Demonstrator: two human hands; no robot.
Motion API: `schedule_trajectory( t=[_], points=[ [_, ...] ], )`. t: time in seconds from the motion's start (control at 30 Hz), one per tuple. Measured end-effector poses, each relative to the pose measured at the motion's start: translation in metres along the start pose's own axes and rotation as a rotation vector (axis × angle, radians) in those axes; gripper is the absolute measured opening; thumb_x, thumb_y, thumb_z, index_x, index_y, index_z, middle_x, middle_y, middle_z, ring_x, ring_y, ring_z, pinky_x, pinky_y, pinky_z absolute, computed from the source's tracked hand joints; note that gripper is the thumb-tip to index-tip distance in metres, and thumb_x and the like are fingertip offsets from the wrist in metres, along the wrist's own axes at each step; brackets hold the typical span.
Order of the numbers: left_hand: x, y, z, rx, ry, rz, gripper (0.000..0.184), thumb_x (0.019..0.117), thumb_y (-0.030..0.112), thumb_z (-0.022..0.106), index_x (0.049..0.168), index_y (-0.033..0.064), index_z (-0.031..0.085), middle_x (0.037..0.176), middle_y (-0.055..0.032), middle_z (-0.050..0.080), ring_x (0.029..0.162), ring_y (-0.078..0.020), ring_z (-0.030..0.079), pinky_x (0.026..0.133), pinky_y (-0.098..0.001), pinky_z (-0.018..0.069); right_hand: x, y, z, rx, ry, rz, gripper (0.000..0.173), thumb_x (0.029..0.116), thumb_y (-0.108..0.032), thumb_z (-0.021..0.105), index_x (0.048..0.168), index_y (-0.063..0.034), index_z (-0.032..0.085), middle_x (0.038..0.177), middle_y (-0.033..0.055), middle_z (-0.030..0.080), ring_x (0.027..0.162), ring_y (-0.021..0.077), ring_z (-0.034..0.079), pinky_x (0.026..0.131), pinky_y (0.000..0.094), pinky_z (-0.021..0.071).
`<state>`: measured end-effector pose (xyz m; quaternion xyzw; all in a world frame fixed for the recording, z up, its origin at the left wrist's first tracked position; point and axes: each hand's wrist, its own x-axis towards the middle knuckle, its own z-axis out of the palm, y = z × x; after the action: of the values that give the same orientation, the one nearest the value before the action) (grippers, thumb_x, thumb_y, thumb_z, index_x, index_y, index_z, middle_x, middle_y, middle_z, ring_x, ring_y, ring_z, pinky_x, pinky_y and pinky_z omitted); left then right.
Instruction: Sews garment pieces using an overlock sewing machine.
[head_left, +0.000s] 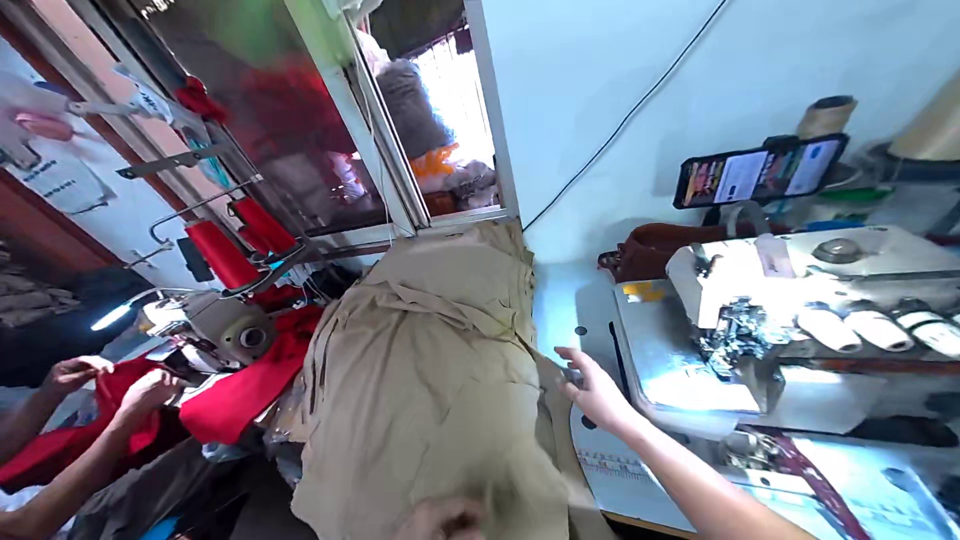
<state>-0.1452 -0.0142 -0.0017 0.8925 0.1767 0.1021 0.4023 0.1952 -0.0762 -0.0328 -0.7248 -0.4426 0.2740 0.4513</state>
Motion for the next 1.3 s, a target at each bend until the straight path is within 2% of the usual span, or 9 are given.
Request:
schedule_trajectory(
  t=[0.13,0.23,0.37,0.63,0.77,0.87,1.07,1.2,1.3],
  points=[
    [0.111,0.002,0.021,0.227,0.141,-0.042,0.029,0.0986,0.015,0.064,0.125,0.0043,0.07,0.128,-0.0138,0.068,0.125,-0.0278,0.061,0.109,-0.044,0.0471,0.016,0.003,0.007,-0.027,-0.06,0.173,0.073,0.089,-0.009,0.077,0.152,-0.007,0.041,0.121,0.0221,0.067,0.104,0.0348,0.068,0.095,0.0531,0.0533],
    [0.169,0.0,0.033,0.452,0.045,-0.103,0.048,0.1004,0.017,0.062,0.148,0.0137,0.054,0.148,-0.014,0.054,0.144,-0.0376,0.041,0.119,-0.0564,0.0304,0.0,-0.001,0.01,-0.09,-0.087,0.288,0.042,0.0927,-0.011,0.072,0.13,0.003,0.059,0.11,0.0215,0.068,0.101,0.032,0.067,0.093,0.0494,0.0519],
    [0.194,-0.016,0.04,0.474,0.024,-0.089,0.025,0.1015,0.018,0.059,0.12,0.0081,0.072,0.126,-0.0155,0.065,0.131,-0.0372,0.051,0.116,-0.0605,0.0277,-0.02,0.005,0.013,0.094,0.033,0.225,0.011,0.0965,-0.007,0.066,0.093,0.0025,0.069,0.082,0.0082,0.064,0.072,0.0137,0.058,0.071,0.0323,0.0487],
    [0.182,-0.007,0.019,-0.204,0.129,0.145,0.017,0.1008,0.007,0.055,0.103,-0.0017,0.07,0.095,-0.0056,0.07,0.089,-0.0069,0.065,0.086,-0.0261,0.054,-0.019,0.007,0.031,0.566,0.291,0.11,0.014,0.0963,0.001,0.059,0.102,0.0021,0.071,0.086,0.007,0.07,0.073,0.0111,0.065,0.069,0.0272,0.0546],
    [0.187,-0.009,0.017,-0.108,0.085,0.102,0.018,0.1021,0.011,0.056,0.103,-0.0002,0.07,0.094,-0.0064,0.07,0.089,-0.0087,0.065,0.086,-0.0279,0.0533,-0.023,0.0,0.036,0.393,0.319,0.223,0.033,0.0984,-0.015,0.069,0.124,0.0045,0.063,0.1,0.0151,0.068,0.073,0.0177,0.068,0.068,0.0334,0.0585],
    [0.187,-0.014,0.019,-0.101,0.075,0.106,0.019,0.1018,0.012,0.056,0.103,-0.0007,0.071,0.097,-0.008,0.07,0.091,-0.0093,0.065,0.087,-0.0279,0.0526,-0.024,-0.004,0.032,0.178,0.308,0.236,0.056,0.0948,-0.017,0.073,0.14,0.0063,0.048,0.115,0.0233,0.064,0.096,0.0306,0.068,0.087,0.0458,0.0562],
    [0.21,-0.003,0.021,0.127,-0.001,0.184,0.016,0.1008,0.004,0.056,0.094,-0.0015,0.069,0.149,-0.0128,0.052,0.127,-0.0209,0.059,0.105,-0.0391,0.05,-0.015,-0.014,0.021,-0.041,0.176,0.242,0.014,0.0959,-0.005,0.063,0.105,0.0012,0.071,0.099,0.0159,0.068,0.092,0.0263,0.065,0.087,0.0449,0.0517],
    [0.22,-0.004,0.024,0.193,-0.064,0.213,0.018,0.1017,0.002,0.054,0.097,-0.0048,0.069,0.109,-0.0154,0.068,0.103,-0.0238,0.066,0.094,-0.0391,0.0531,-0.032,-0.003,0.033,0.043,0.277,0.105,0.015,0.096,-0.01,0.064,0.105,-0.0003,0.071,0.097,0.0124,0.069,0.087,0.0204,0.066,0.082,0.0385,0.0542],
    [0.213,-0.01,0.023,0.088,0.028,0.235,0.016,0.0999,0.002,0.056,0.096,-0.0039,0.07,0.108,-0.0136,0.068,0.102,-0.0204,0.066,0.094,-0.0366,0.054,-0.043,0.002,0.035,0.094,0.23,0.092,0.02,0.0996,-0.017,0.063,0.107,-0.0021,0.075,0.099,0.0102,0.073,0.091,0.0155,0.069,0.087,0.0345,0.0545]
  ],
)
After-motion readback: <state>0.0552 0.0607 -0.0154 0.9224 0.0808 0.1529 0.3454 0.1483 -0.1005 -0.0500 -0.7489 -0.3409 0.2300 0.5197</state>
